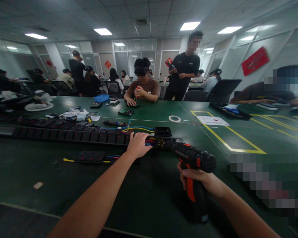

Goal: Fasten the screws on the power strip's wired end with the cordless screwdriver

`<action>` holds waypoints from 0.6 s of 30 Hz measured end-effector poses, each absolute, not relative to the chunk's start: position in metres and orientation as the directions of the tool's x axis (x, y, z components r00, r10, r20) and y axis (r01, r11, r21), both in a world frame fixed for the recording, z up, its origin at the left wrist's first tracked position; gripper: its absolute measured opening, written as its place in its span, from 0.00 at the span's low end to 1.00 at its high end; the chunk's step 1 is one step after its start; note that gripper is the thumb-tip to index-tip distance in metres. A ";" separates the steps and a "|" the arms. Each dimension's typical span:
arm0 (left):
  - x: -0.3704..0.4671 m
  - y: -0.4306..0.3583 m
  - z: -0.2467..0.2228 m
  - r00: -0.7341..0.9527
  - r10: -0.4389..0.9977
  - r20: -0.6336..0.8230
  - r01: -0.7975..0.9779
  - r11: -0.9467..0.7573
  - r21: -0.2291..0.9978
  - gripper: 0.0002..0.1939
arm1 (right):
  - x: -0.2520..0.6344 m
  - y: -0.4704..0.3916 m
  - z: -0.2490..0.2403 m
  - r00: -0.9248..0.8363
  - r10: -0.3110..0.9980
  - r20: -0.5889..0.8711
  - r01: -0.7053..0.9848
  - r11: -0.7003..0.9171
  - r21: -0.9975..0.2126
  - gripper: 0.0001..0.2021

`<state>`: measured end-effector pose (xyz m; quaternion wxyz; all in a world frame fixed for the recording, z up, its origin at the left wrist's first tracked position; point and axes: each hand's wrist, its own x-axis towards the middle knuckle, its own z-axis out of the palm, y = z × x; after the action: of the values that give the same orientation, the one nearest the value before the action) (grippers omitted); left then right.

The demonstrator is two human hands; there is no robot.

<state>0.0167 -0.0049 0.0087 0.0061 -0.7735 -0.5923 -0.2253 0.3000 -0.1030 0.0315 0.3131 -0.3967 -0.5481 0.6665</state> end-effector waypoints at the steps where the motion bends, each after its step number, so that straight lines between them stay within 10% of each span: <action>1: 0.017 -0.005 0.009 0.196 0.914 0.356 0.919 -0.298 0.258 0.28 | 0.300 -0.103 0.032 -0.493 0.850 -0.183 0.015 -0.202 -0.979 0.20; 18: 0.017 -0.004 0.007 0.193 0.917 0.348 0.923 -0.290 0.251 0.28 | 0.300 -0.105 0.031 -0.496 0.849 -0.181 0.017 -0.199 -0.980 0.19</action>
<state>0.0169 -0.0039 0.0066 0.0068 -0.7724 -0.5959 -0.2199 0.2998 -0.1047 0.0311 0.3118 -0.3932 -0.5505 0.6672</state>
